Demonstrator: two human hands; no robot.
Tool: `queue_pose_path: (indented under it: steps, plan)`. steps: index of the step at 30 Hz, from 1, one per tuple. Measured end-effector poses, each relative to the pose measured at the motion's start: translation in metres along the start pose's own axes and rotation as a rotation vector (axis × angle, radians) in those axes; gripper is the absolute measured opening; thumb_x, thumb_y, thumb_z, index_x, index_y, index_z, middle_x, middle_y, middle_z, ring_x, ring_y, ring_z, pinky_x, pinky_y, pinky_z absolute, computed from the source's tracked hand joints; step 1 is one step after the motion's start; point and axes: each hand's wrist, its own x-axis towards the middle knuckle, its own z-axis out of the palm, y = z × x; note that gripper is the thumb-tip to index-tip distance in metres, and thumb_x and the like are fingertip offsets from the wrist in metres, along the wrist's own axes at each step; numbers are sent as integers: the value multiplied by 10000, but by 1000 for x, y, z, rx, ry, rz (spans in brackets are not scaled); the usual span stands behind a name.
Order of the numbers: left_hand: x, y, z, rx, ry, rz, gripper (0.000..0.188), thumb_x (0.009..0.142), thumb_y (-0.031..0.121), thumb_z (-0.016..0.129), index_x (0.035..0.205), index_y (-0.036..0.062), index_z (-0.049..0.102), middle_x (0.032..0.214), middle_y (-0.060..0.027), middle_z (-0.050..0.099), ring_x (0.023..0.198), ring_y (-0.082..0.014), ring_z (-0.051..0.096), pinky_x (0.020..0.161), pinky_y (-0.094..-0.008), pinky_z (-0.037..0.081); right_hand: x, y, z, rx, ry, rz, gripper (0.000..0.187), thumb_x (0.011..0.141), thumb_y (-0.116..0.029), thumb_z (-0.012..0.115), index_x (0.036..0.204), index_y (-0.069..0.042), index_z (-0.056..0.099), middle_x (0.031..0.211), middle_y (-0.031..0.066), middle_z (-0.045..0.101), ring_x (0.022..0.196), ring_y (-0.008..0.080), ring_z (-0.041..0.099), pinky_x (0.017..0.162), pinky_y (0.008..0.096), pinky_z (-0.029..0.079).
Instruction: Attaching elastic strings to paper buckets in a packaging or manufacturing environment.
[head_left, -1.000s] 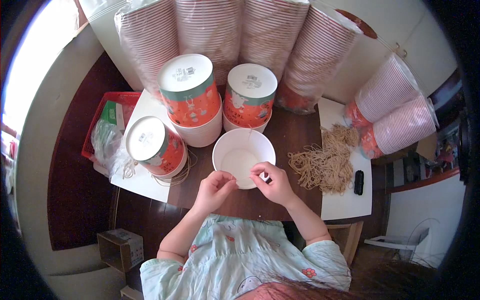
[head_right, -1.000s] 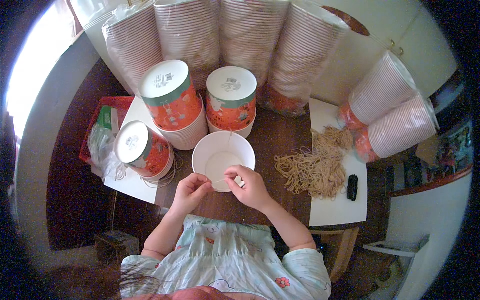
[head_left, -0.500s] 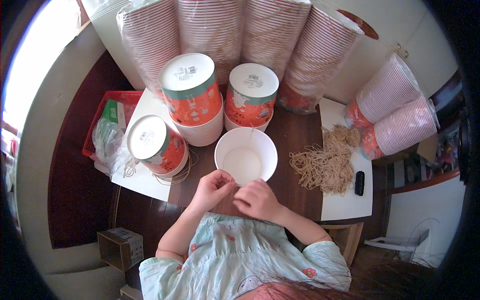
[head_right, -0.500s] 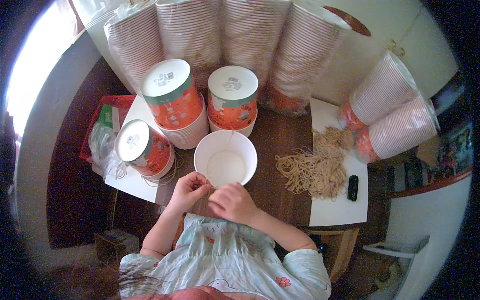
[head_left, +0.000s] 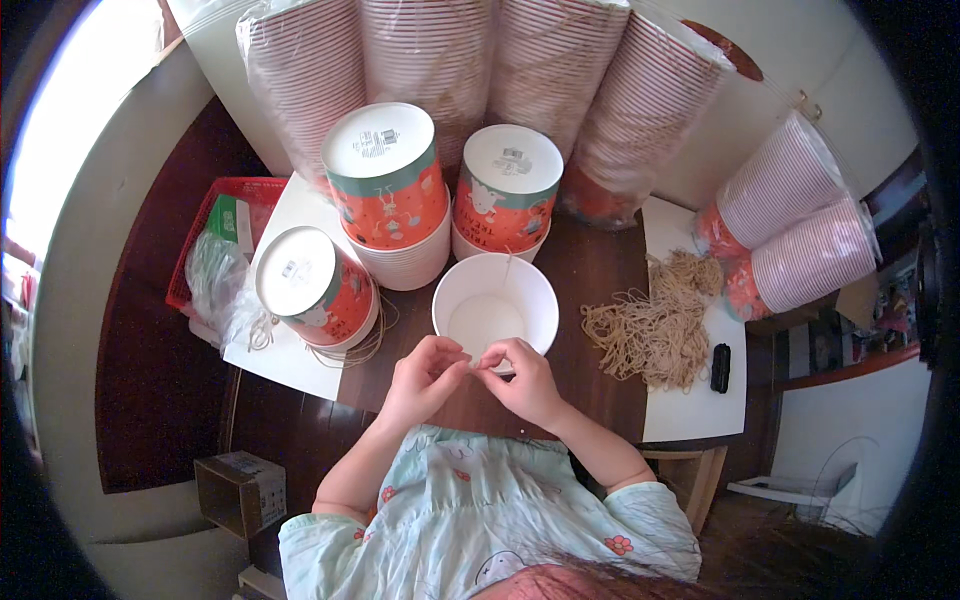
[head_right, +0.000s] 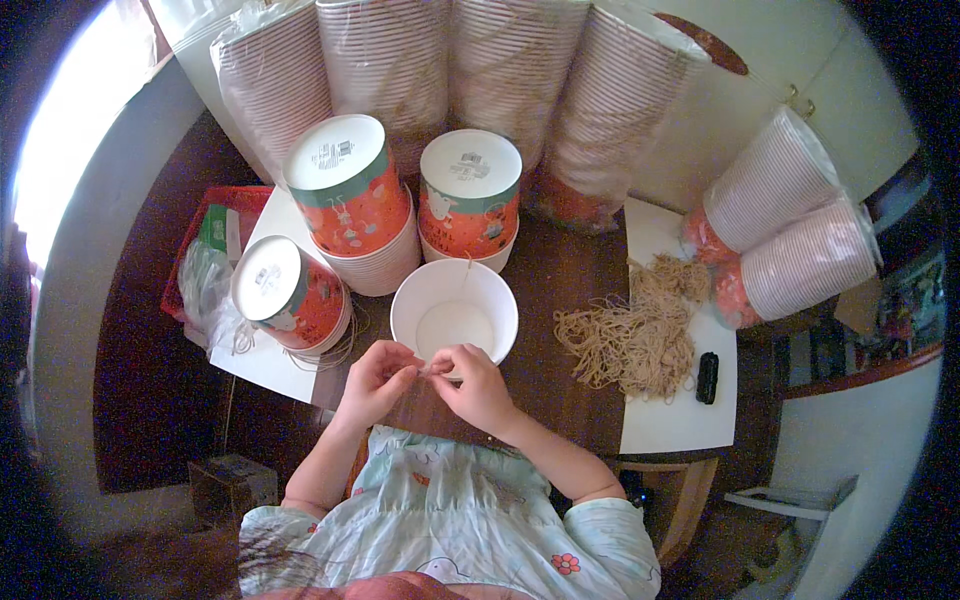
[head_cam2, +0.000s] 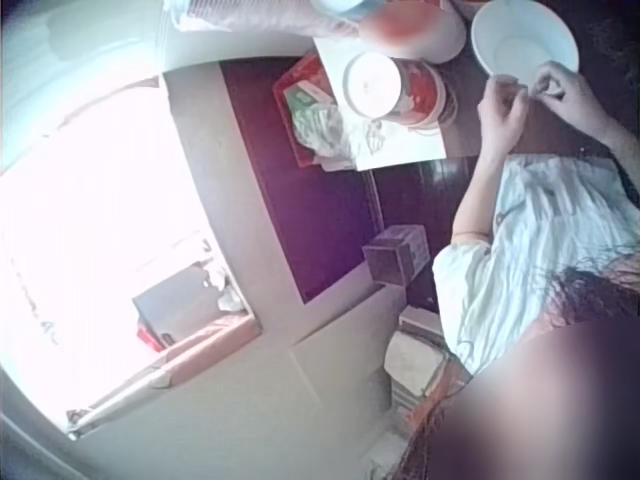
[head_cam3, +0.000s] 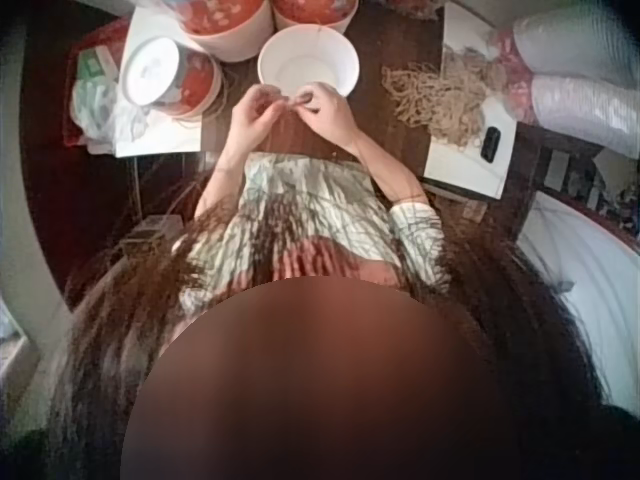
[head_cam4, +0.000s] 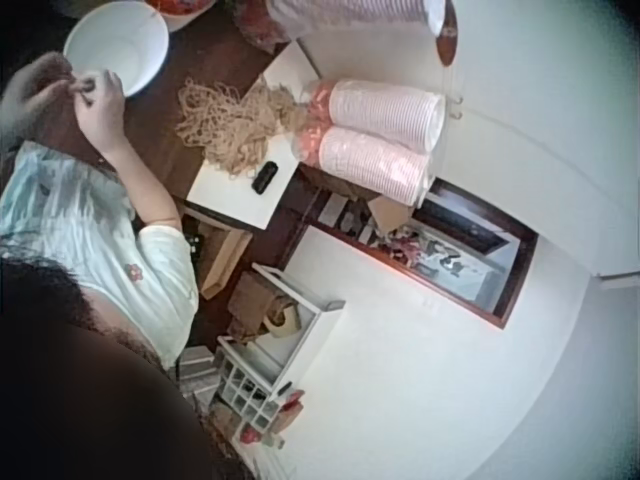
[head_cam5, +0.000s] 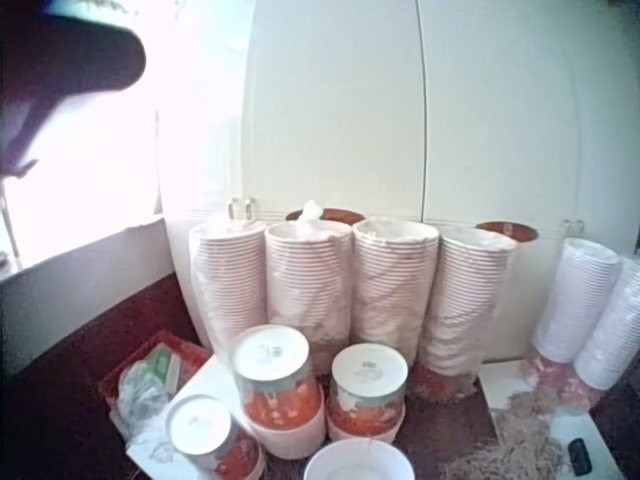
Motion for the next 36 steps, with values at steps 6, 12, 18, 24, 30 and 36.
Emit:
queue_pose_path:
  steps: [6,12,18,24,30,36]
  plan:
    - [-14,-7,5,432,170,232,118,705,73,674,788,33,601,695,-76,588,570,-147,572,525,-247,461,4,0,-3,34,20,60,274,671,-18,703,861,-57,511,794,47,593,740,167,602,679,280,474]
    - [-19,-37,25,486,314,349,144,650,79,708,773,65,635,605,-48,568,521,-165,548,481,-275,449,2,-4,-2,-14,13,61,257,671,-38,707,854,-67,529,803,24,598,782,165,573,720,290,443]
    - [-16,-35,22,616,368,561,178,615,18,687,774,62,622,675,-48,601,586,-190,568,529,-291,464,3,-6,-5,-29,5,61,251,667,-37,706,850,-73,537,803,19,599,773,170,574,727,288,428]
    - [-13,-29,19,536,392,684,207,611,-35,660,795,39,601,765,-70,632,657,-221,598,584,-307,487,2,-5,-4,8,2,59,274,676,-65,692,878,-93,508,772,-17,613,780,172,561,747,322,369]
    - [-9,-24,22,385,347,590,177,653,-61,644,799,31,605,774,-76,633,640,-179,599,533,-253,471,3,-3,-5,-9,-1,65,241,679,-33,694,854,-72,534,810,20,596,778,165,573,733,283,428]
    - [-13,-28,24,120,278,369,130,729,-53,621,837,18,615,770,-41,638,623,-40,553,503,-164,420,2,-2,-3,16,11,64,275,678,-56,688,879,-89,503,777,-7,607,772,170,567,742,325,374]
